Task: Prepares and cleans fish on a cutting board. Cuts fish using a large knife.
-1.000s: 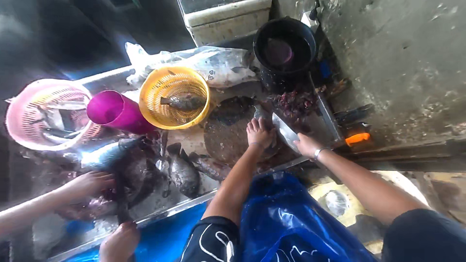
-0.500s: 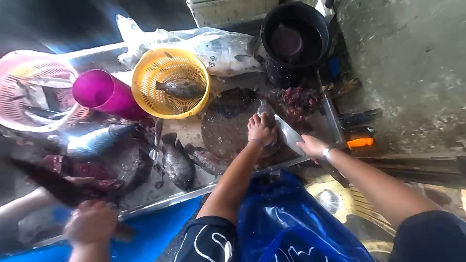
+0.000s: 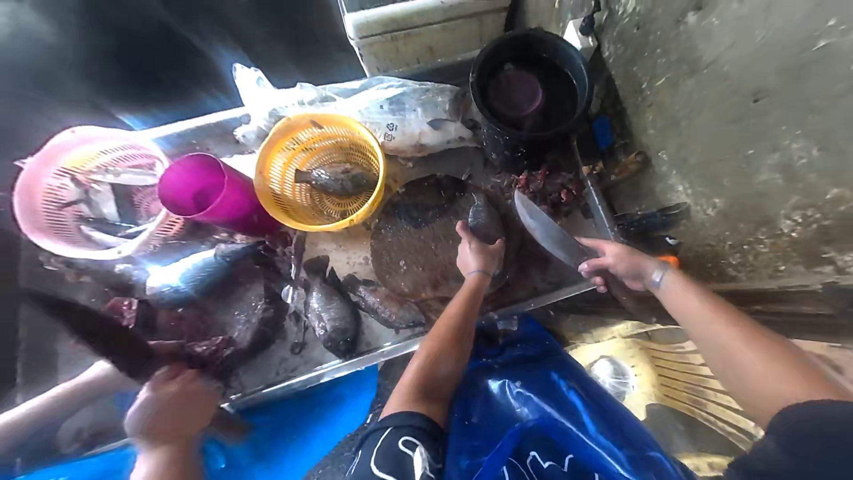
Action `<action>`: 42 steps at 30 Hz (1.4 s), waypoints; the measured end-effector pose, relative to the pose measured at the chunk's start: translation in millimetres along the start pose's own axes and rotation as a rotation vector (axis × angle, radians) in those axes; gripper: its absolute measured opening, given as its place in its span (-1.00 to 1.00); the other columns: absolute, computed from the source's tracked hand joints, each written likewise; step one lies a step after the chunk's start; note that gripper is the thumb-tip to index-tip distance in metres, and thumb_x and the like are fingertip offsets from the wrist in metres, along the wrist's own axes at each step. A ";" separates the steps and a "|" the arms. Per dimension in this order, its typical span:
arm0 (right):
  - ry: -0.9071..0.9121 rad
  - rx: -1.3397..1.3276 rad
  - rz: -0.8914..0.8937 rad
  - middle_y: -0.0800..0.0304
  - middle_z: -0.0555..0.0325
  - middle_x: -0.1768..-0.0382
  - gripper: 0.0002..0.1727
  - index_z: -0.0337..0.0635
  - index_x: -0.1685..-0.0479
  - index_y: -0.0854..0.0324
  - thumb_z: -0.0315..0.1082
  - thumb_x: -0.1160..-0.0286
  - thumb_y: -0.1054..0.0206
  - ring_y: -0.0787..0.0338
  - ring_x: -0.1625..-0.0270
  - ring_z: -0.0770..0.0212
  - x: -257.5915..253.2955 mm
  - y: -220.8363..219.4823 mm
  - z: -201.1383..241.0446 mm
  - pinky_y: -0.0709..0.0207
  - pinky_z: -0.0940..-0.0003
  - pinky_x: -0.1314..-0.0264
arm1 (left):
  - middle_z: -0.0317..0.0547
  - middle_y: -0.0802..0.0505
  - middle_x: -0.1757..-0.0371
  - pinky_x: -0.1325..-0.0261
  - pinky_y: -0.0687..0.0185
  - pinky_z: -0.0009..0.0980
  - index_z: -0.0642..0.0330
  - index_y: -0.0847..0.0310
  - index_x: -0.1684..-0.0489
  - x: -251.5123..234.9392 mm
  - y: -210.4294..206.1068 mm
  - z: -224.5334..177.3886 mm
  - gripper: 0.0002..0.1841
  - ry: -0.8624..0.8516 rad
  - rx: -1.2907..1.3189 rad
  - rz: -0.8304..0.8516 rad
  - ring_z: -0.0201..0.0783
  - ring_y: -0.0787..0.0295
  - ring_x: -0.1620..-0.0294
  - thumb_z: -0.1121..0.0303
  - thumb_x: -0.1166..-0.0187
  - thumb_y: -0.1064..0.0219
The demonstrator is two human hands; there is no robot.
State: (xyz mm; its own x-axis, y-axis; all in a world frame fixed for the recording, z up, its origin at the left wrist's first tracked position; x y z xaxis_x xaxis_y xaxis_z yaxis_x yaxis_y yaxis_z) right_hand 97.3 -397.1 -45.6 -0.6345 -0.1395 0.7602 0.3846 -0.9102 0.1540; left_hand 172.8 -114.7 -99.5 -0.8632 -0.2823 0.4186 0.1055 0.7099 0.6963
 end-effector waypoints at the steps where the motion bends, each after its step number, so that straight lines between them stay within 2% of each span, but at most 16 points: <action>1: 0.086 0.083 -0.121 -0.70 0.12 0.25 -0.19 0.25 -0.89 -0.11 -0.47 -0.67 -0.28 -0.64 0.50 0.30 -0.6 2.7 0.2 -0.62 0.37 0.43 | 0.14 -0.89 -0.07 -0.03 -0.73 0.27 -0.18 0.09 -0.83 3.0 -0.8 -2.2 0.16 0.015 0.015 0.040 0.19 -0.88 -0.07 -0.06 -0.16 -0.69; 2: 0.169 0.240 -0.244 -0.80 0.19 0.06 -0.22 0.21 -0.85 -0.24 -0.48 -0.61 -0.32 -0.75 0.29 0.31 -2.1 5.1 3.2 -0.69 0.32 0.22 | 0.15 -0.90 -0.03 0.01 -0.74 0.28 -0.23 0.11 -0.83 4.3 0.6 -3.9 0.16 0.016 0.021 0.062 0.21 -0.89 -0.02 -0.01 -0.16 -0.70; 3: 0.224 0.417 -0.298 -0.79 0.27 -0.37 -0.23 0.25 -0.82 -0.31 -0.48 -0.59 -0.33 -0.85 -0.18 0.23 -3.5 4.3 5.6 -0.71 0.15 -0.28 | 0.17 -0.90 -0.02 0.02 -0.74 0.29 -0.25 0.09 -0.83 4.2 2.6 -2.5 0.17 0.010 0.037 0.075 0.22 -0.89 0.00 0.02 -0.14 -0.72; 4: 0.258 0.554 -0.311 -0.67 0.20 -0.56 -0.23 0.31 -0.81 -0.32 -0.47 -0.58 -0.30 -0.77 -0.43 0.06 -5.7 0.0 5.9 -0.58 -0.05 -0.51 | 0.21 -0.88 -0.05 -0.02 -0.74 0.30 -0.21 0.04 -0.81 3.1 5.2 2.3 0.15 0.011 0.083 0.092 0.24 -0.89 -0.02 0.06 -0.12 -0.74; 5: 0.282 0.655 -0.322 -0.69 0.05 -0.53 -0.23 0.38 -0.79 -0.35 -0.47 -0.57 -0.29 -0.75 -0.46 -0.10 -7.6 -3.7 3.2 -0.52 -0.20 -0.52 | 0.26 -0.85 -0.11 -0.10 -0.73 0.29 -0.11 -0.02 -0.79 1.4 7.4 9.8 0.12 0.017 0.163 0.115 0.24 -0.86 -0.07 0.09 -0.13 -0.75; 8: 0.308 0.899 -0.264 -0.82 -0.08 -0.28 -0.23 0.62 -0.77 -0.30 -0.38 -0.60 -0.21 -0.78 -0.34 -0.17 -13.9 -11.7 -12.5 -0.55 -0.23 -0.43 | 0.30 -0.74 -0.32 -0.35 -0.65 0.17 0.18 -0.21 -0.70 -6.8 13.0 38.4 -0.02 0.081 0.425 0.183 0.15 -0.75 -0.29 0.01 -0.27 -0.69; 10: 0.317 1.010 -0.217 -0.82 -0.08 -0.20 -0.22 0.72 -0.78 -0.23 -0.35 -0.62 -0.14 -0.80 -0.25 -0.17 -13.2 -16.4 -14.6 -0.59 -0.24 -0.30 | 0.26 -0.76 -0.31 -0.34 -0.66 0.11 0.21 -0.28 -0.67 -9.9 20.2 54.8 -0.09 0.120 0.531 0.201 0.09 -0.75 -0.28 -0.06 -0.37 -0.62; 14: 0.337 1.145 -0.198 -0.80 -0.10 -0.18 -0.23 0.74 -0.79 -0.19 -0.35 -0.66 -0.11 -0.85 -0.07 -0.19 -9.8 -21.1 5.0 -0.66 -0.26 -0.10 | 0.22 -0.83 -0.04 0.20 -0.83 -0.01 0.04 -0.26 -0.68 -11.6 26.4 69.9 -0.20 0.134 0.664 0.282 0.04 -0.85 0.20 -0.01 -0.47 -0.56; 21: 0.560 1.275 -0.152 -0.79 -0.07 -0.11 -0.23 0.66 -0.77 -0.29 -0.40 -0.64 -0.18 -0.85 0.18 -0.11 -23.2 -51.8 40.8 -0.71 -0.13 0.12 | 0.06 -0.79 0.28 0.60 -0.52 -0.38 -0.11 -0.19 -0.73 -9.8 42.0 66.4 -0.33 0.083 0.461 0.420 -0.22 -0.62 0.61 -0.11 -0.71 -0.28; 24: 0.593 1.340 -0.121 -0.80 -0.05 -0.10 -0.21 0.67 -0.76 -0.31 -0.44 -0.62 -0.19 -0.85 0.19 -0.12 -25.5 -57.6 56.7 -0.72 -0.13 0.15 | 0.09 -0.80 0.22 0.52 -0.62 -0.32 -0.03 -0.22 -0.71 -15.6 45.8 57.1 -0.35 0.038 0.386 0.458 -0.19 -0.66 0.57 -0.02 -0.70 -0.33; 28: 0.331 1.476 0.047 -0.76 -0.10 -0.28 -0.10 0.74 -0.79 -0.20 -0.46 -0.54 -0.27 -0.82 -0.10 -0.29 -4.8 -56.9 108.5 -0.66 -0.35 -0.06 | 0.19 -0.85 -0.03 0.23 -0.85 -0.02 0.10 -0.39 -0.59 -27.1 42.5 48.2 -0.32 -0.165 0.218 0.343 -0.01 -0.87 0.32 0.12 -0.51 -0.56; 31: 0.237 1.622 0.008 -0.83 -0.15 -0.10 -0.42 0.35 -0.55 -0.59 -0.45 -0.57 -0.27 -0.80 -0.14 -0.31 22.9 -66.3 156.6 -0.64 -0.37 0.00 | 0.09 -0.89 -0.13 -0.14 -0.82 0.16 0.04 -0.50 -0.55 -15.2 49.4 24.6 -0.32 -0.349 -0.042 0.174 0.04 -0.92 -0.02 0.11 -0.40 -0.61; 34: 0.126 1.698 -0.018 -0.83 -0.17 0.00 -0.69 0.04 -0.21 -0.76 -0.42 -0.64 -0.23 -0.80 -0.15 -0.31 31.2 -70.3 173.0 -0.63 -0.36 0.04 | 0.07 -0.90 -0.15 -0.18 -0.70 0.32 -0.14 -0.49 -0.61 -0.7 47.3 20.6 -0.32 -0.383 -0.199 0.007 0.19 -0.87 -0.14 0.05 -0.44 -0.56; 37: 0.128 1.382 0.001 -0.84 -0.21 -0.10 -0.38 0.15 -0.58 -0.58 -0.49 -0.46 -0.33 -0.82 -0.14 -0.28 19.6 -46.8 149.0 -0.64 -0.39 -0.07 | 0.13 -0.88 -0.11 -0.05 -0.71 0.35 -0.17 -0.29 -0.70 5.1 48.6 44.8 -0.23 -0.231 -0.050 -0.110 0.22 -0.87 -0.06 0.08 -0.45 -0.55; 40: 0.103 0.578 0.024 -0.78 -0.13 0.15 -0.34 0.30 -0.82 -0.29 -0.37 -0.74 -0.23 -0.68 0.49 0.04 4.9 -45.0 83.3 -0.64 0.09 0.45 | 0.16 -0.86 -0.12 -0.12 -0.74 0.26 -0.06 -0.14 -0.75 19.9 44.0 65.8 -0.17 -0.111 0.161 -0.131 0.16 -0.86 -0.09 0.12 -0.46 -0.53; 42: 0.014 0.107 0.110 -0.61 0.11 0.30 -0.31 0.38 -0.88 -0.11 -0.29 -0.81 -0.18 -0.50 0.61 0.29 0.1 -84.6 38.7 -0.48 0.37 0.61 | 0.18 -0.85 -0.09 -0.16 -0.75 0.16 0.06 -0.11 -0.73 28.2 37.7 77.7 -0.16 -0.065 0.291 -0.142 0.10 -0.87 -0.07 0.15 -0.45 -0.53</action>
State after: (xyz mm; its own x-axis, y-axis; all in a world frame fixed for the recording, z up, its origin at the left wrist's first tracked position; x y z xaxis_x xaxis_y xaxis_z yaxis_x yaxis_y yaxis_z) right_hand 90.7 -305.0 -34.1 -0.5932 -0.2424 0.7677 0.5216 -0.8421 0.1371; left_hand 114.1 -45.8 -106.8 -0.8900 -0.3566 0.2843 -0.1557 0.8235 0.5455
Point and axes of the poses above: each hand's wrist, its own x-axis away from the middle knuckle, its own y-axis out of the back of the hand, z = x × y, the point moved 9 cm from there along -x, towards the middle knuckle
